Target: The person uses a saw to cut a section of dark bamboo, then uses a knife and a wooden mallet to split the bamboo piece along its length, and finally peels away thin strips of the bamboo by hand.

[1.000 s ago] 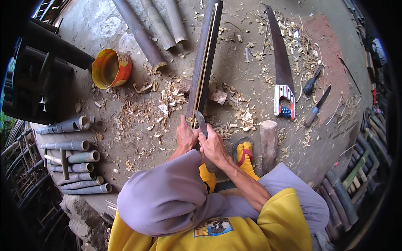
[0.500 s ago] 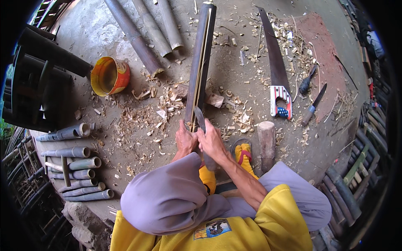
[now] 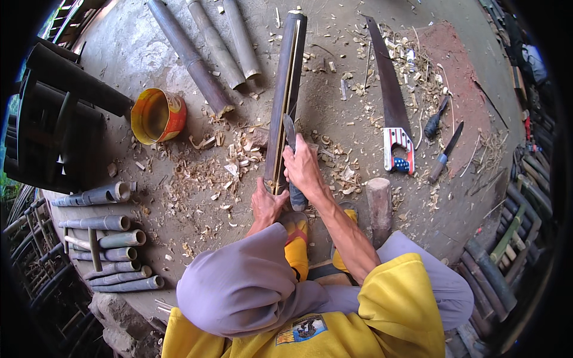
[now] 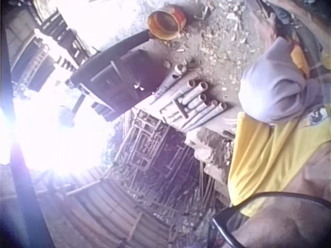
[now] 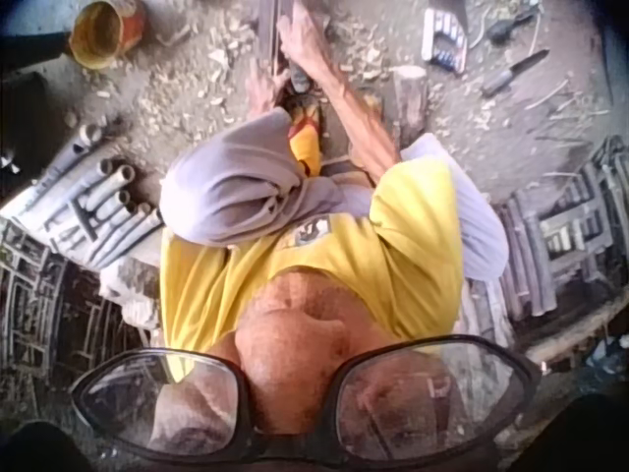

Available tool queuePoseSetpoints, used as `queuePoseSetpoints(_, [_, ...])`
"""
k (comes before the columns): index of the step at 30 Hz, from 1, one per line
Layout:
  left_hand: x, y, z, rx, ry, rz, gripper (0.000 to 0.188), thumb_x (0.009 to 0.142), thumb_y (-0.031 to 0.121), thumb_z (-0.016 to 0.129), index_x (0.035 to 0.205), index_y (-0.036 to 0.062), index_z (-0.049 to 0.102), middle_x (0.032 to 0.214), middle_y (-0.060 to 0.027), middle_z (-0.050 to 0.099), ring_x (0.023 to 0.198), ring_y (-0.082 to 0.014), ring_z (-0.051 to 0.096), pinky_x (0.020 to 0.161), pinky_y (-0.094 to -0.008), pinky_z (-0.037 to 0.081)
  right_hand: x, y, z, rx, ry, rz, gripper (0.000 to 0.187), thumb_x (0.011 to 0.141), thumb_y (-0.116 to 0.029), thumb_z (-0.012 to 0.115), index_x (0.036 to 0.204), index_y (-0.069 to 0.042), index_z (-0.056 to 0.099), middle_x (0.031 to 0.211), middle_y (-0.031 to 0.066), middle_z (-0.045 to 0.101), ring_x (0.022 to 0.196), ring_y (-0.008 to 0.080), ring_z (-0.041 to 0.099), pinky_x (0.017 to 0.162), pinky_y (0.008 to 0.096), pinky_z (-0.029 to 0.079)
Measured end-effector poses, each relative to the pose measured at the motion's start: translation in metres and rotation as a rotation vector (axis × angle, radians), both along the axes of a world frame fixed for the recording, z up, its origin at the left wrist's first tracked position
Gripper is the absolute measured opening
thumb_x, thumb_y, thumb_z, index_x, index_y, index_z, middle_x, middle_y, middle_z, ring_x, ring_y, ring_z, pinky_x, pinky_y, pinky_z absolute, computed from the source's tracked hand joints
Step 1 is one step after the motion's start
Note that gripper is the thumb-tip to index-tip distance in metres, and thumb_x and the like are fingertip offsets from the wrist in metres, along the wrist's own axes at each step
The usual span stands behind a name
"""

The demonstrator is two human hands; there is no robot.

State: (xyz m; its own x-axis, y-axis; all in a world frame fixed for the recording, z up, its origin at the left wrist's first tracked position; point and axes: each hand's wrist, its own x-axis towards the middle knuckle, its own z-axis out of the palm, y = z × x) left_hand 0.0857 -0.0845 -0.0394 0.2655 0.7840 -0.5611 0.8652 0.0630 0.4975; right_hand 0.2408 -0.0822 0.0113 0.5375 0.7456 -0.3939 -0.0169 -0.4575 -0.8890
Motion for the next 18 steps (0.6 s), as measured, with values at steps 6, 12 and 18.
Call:
queuePoseSetpoints(6, [0.006,0.005,0.005,-0.038,0.021,0.007,0.088,0.06,0.035,0.077,0.128,-0.0082,0.039,0.089,-0.0307,0.064,0.085,-0.0428,0.064,0.078,-0.0448,0.051,0.038,0.034,0.013,0.058,0.045,-0.003,0.019,0.093,-0.009,0.046,0.095,0.01,0.045,0.054,0.0114,0.056,0.042,0.021,0.059,0.033,0.0328,0.048])
queuePoseSetpoints(12, [0.0,0.004,0.005,0.02,-0.04,0.014,0.074,0.063,0.033,0.077,0.118,-0.0034,0.042,0.084,-0.0301,0.063,0.081,-0.0461,0.062,0.073,-0.0488,0.05,0.032,0.028,0.019,0.057,0.002,0.007,0.017,0.094,-0.007,0.041,0.096,0.01,0.045,0.055,0.0098,0.056,0.041,0.0192,0.058,0.032,0.027,0.049])
queuePoseSetpoints(18, [0.001,0.005,0.003,-0.001,-0.039,0.014,0.068,0.063,0.034,0.077,0.112,-0.0001,0.044,0.085,-0.0286,0.063,0.081,-0.0461,0.062,0.074,-0.0496,0.05,0.09,0.084,0.019,0.07,-0.094,-0.019,0.015,0.092,-0.005,0.041,0.095,0.009,0.047,0.06,0.0128,0.059,0.041,0.0178,0.057,0.033,0.0263,0.051])
